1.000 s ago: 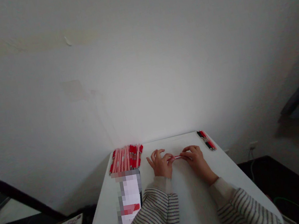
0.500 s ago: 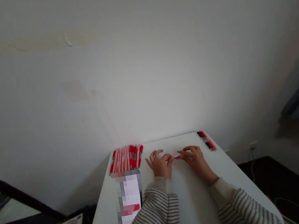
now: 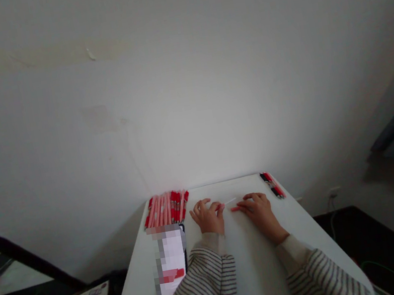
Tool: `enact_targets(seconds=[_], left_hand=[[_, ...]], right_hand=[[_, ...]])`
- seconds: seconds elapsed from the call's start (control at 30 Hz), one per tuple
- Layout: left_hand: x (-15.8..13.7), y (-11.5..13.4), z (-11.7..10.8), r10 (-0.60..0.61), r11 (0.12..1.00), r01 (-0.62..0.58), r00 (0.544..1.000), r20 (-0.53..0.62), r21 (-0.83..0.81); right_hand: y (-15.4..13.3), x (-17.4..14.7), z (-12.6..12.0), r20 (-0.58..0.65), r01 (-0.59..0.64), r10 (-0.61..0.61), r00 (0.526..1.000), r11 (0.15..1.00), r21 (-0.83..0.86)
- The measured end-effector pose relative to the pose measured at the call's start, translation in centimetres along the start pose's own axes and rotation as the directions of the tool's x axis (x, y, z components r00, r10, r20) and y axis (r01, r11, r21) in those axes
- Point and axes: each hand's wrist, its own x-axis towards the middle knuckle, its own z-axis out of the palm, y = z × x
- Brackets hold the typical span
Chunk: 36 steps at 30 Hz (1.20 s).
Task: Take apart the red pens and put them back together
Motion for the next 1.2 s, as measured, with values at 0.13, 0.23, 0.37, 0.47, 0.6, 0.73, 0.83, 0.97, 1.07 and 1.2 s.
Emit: enact_targets(seconds=[0.13,0.23,0.37,0.47,0.6,0.73,0.83,0.97,1.07,1.2], left_hand=[[0.2,-0.5,0.2,0.014,1.0,-0.014,1.0,-0.015,-0.017],[0.4,-0.9,0.3,0.038,0.999,-0.039,0.999,-0.016,-0.025],[0.4,-1.2,0.5,0.044,0.999,-0.045,0.998,-0.032,-0.016],[0.4,-1.2,0.6,0.041,0.999,-0.042,0.999,-0.031,-0.017],[0.3,-1.0,0.6,0.046,0.999,-0.046,0.999,-0.008,-0.028],[0.3,-0.9,0.6,0.043,0.998,-0.044,0.998,-0.037,-0.036],[0.3,-0.8,0.5,0.064,0.997,-0.064,0.998,-0.013,-0.047],[0.3,-0.9,0.3,0.046,0.998,-0.046,0.999,0.0,-0.05],[0.3,-0.8,0.3,0.041,0.998,-0.041,0.999,-0.004,-0.039],[0.2,-0.6,0.3,0.056,0.997,-0.057,0.998,-0.012,-0.047]], right_hand=[[0.5,0.3,0.2,-0.012,-0.015,0.016,1.0,0.995,0.096],[1.0,0.5,0.4,-0.061,-0.069,0.08,0.995,0.983,0.17],[1.3,0.6,0.5,-0.112,-0.097,0.12,0.986,0.976,0.194],[1.2,0.5,0.4,-0.096,-0.058,0.077,0.992,0.982,0.181],[0.8,0.5,0.1,-0.067,-0.031,0.043,0.997,0.984,0.175],[0.5,0.5,0.0,-0.052,-0.003,0.013,0.999,0.983,0.185],[0.4,0.5,0.0,-0.059,0.017,-0.007,0.998,0.985,0.173],[0.7,0.5,0.0,-0.114,-0.015,0.031,0.993,0.99,0.139],[0.9,0.5,0.0,-0.14,-0.045,0.062,0.988,0.991,0.125],[0.8,0.5,0.1,-0.101,-0.009,0.023,0.995,0.991,0.136]])
